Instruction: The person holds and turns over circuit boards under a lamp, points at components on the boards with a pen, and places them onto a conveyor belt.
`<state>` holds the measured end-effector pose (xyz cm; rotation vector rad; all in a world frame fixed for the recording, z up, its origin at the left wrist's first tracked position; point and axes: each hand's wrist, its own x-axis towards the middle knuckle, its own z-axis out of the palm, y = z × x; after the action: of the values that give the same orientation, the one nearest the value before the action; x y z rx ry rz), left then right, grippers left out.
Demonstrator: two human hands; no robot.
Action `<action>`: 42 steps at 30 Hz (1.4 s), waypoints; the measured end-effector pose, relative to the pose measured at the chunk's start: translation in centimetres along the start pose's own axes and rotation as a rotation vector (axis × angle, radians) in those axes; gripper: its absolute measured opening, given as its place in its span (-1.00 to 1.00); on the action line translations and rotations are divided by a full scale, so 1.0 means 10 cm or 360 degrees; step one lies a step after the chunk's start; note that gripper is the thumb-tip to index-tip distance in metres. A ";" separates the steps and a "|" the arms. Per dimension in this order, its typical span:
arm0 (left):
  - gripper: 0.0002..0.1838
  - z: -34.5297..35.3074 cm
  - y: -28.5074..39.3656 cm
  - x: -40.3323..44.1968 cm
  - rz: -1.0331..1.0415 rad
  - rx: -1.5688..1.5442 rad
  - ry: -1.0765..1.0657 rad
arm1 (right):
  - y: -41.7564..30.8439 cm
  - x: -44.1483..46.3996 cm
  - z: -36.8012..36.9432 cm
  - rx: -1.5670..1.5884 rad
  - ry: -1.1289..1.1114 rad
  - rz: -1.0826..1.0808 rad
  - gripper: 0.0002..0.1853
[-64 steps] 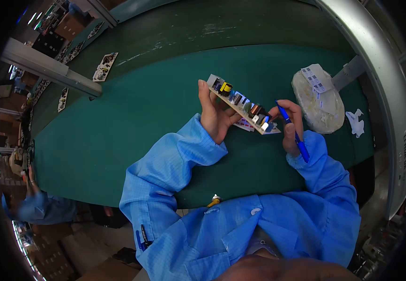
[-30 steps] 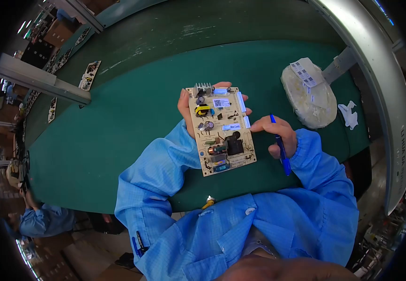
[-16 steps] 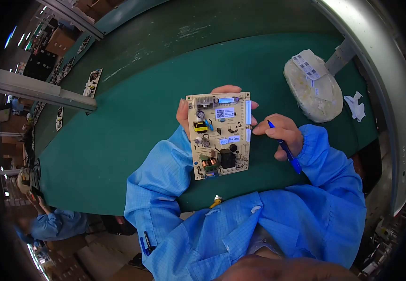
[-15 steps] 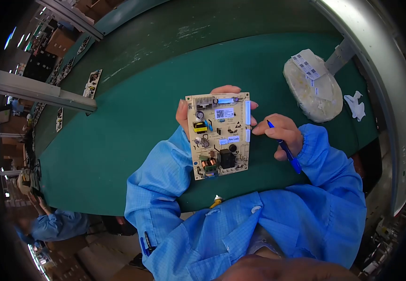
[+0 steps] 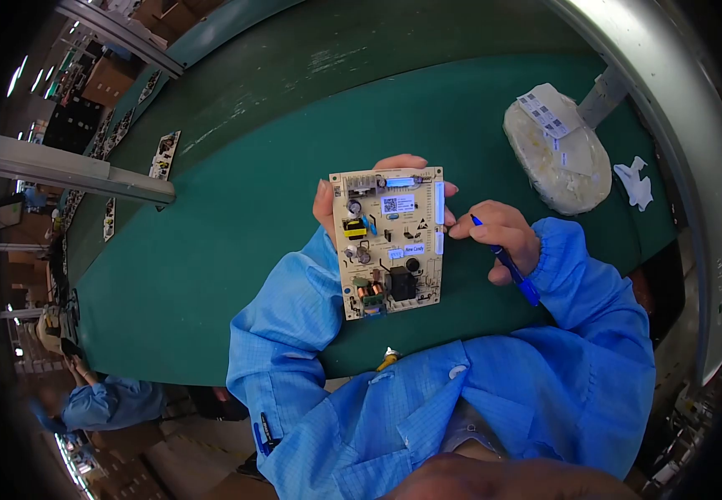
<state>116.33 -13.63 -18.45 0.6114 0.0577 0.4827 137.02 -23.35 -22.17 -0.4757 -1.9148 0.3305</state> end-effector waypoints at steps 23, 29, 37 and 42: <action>0.06 0.00 -0.06 0.12 -0.0007 0.0038 0.0048 | -0.04 -0.03 -0.09 -0.0262 0.0173 0.0040 -0.65; 0.08 0.00 -0.06 0.18 -0.0016 -0.0068 -0.0086 | -0.11 -0.03 -0.15 -0.0195 0.0209 0.0277 -0.74; 0.07 0.07 -0.07 0.20 -0.0008 -0.0031 -0.0064 | -0.21 0.01 -0.20 0.0121 0.0281 0.0551 -0.80; 0.08 0.11 -0.10 0.21 0.0000 -0.0135 -0.0076 | -0.25 0.22 -0.23 0.0439 0.0481 0.0810 -0.79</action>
<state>118.85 -14.01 -17.92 0.5394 -0.0084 0.4681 138.03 -24.44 -18.39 -0.7773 -1.4099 0.7949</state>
